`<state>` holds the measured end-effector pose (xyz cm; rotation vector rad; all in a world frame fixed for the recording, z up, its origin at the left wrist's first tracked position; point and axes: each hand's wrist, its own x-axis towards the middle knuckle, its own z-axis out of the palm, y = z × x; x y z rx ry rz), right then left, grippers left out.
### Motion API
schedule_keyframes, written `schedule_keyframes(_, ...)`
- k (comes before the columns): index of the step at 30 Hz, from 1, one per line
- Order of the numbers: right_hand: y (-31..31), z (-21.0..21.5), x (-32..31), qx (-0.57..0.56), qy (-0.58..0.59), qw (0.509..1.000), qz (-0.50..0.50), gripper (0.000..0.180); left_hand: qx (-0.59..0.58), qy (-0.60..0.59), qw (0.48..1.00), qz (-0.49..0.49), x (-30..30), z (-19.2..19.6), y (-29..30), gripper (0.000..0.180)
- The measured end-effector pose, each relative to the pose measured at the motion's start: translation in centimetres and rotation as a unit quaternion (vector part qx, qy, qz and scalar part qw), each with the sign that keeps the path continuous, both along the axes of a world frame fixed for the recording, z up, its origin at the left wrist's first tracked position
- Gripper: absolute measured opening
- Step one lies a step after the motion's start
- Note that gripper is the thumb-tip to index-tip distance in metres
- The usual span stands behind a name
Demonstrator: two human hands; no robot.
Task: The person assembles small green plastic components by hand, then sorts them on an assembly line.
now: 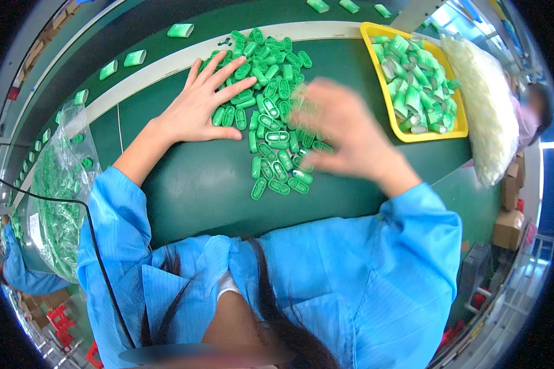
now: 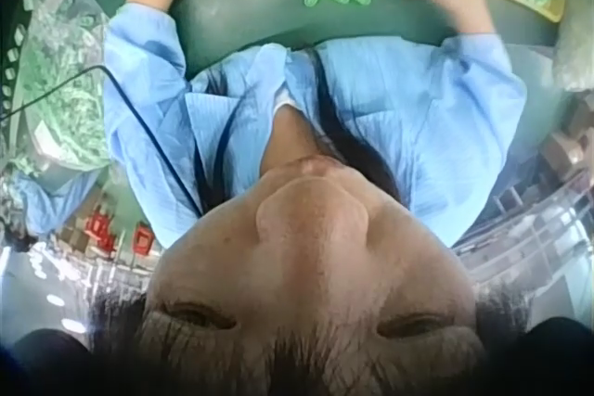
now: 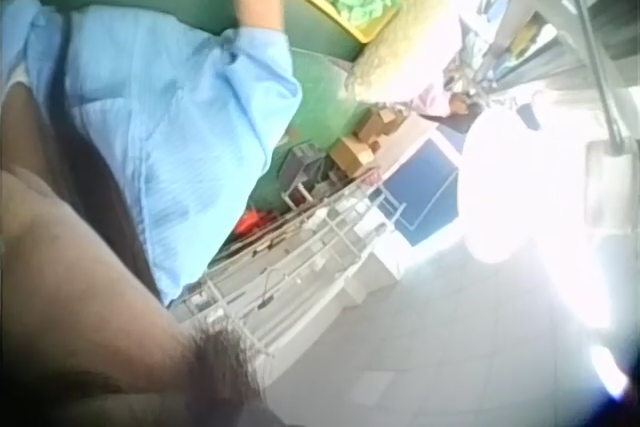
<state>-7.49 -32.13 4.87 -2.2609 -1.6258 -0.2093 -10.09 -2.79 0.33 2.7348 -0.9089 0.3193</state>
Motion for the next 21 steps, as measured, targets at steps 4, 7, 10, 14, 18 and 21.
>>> schedule_keyframes(4, 2.7, -2.3, -3.8, -0.065, 0.03, 0.985, 0.156, 0.056, -0.072, -0.026, 0.997, -0.024, 0.7, 0.7, 1.0, 0.067)
schedule_keyframes(7, 4.4, -3.5, -3.2, -0.034, 0.011, 0.991, 0.129, 0.054, -0.249, -0.117, 0.958, 0.078, 2.5, 0.4, 1.8, 0.034)
schedule_keyframes(10, 6.9, -2.1, -1.6, 0.033, -0.002, 0.991, 0.128, 0.043, -0.263, -0.126, 0.944, 0.154, 5.5, 0.3, 4.1, 0.025)
schedule_keyframes(14, 9.2, 1.1, 6.4, 0.184, 0.058, 0.981, -0.004, 0.029, -0.182, -0.084, 0.975, 0.091, 10.3, 1.6, 3.8, 0.024)
schedule_keyframes(18, 9.4, -1.5, 19.0, 0.156, -0.072, 0.945, -0.277, 0.027, -0.12, 0.108, 0.986, 0.04, 12.7, 2.9, 1.5, 0.021)
schedule_keyframes(21, 9.0, -4.8, 23.1, 0.084, -0.099, 0.928, -0.35, 0.029, -0.097, 0.103, 0.989, 0.049, 12.9, 2.7, 1.1, 0.018)
